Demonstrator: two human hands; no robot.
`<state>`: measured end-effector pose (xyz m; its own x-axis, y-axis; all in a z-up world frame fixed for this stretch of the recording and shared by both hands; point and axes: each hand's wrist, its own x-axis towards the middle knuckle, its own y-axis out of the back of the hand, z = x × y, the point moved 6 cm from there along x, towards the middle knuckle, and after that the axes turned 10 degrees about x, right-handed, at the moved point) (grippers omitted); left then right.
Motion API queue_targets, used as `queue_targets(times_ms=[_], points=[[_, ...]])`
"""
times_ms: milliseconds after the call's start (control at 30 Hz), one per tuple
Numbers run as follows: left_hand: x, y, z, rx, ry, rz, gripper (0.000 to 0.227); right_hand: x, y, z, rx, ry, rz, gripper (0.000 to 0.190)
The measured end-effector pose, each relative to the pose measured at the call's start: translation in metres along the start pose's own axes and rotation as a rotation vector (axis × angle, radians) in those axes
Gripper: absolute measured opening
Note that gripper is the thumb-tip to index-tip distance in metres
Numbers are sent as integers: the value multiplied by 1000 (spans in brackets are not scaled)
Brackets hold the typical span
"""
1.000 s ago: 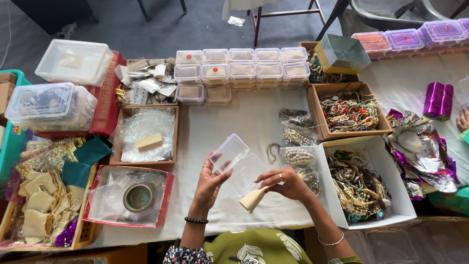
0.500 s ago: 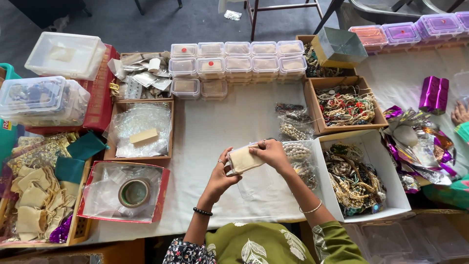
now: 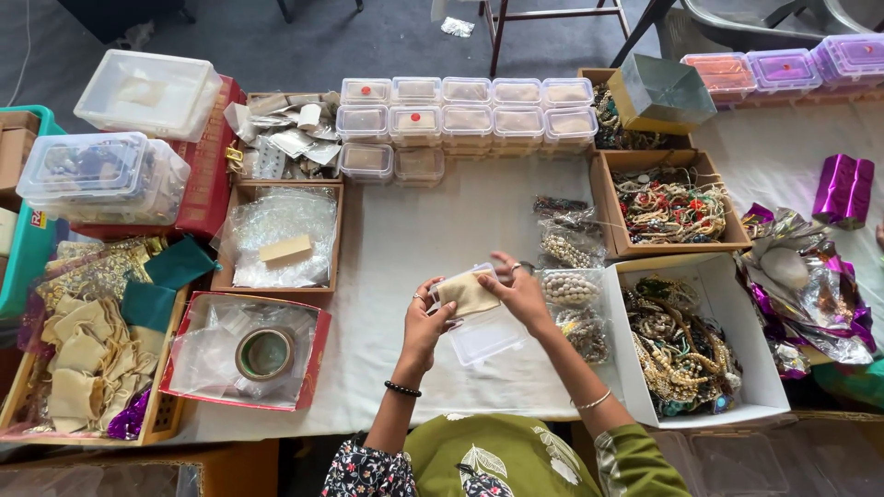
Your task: The person sorts through various jewelry items on a table, picking up necklaces and bracelets. They place selected items into small plastic bags and then into small paper pouches. The person also handles clear plastic containers and stacks them on the table.
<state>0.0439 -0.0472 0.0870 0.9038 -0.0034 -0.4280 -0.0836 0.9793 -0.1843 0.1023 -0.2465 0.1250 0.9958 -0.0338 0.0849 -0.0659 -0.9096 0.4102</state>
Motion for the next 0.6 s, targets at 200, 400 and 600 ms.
queue_targets(times_ms=[200,400,600], points=[[-5,-2,-6,24,37,-64,58,-6,-21,44,295,-482,-318,49],[-6,6,-10,23,63,-65,61,-15,-26,41,506,-551,-593,62],[0,6,-3,56,62,-111,62,-13,-22,26,498,-491,-595,74]])
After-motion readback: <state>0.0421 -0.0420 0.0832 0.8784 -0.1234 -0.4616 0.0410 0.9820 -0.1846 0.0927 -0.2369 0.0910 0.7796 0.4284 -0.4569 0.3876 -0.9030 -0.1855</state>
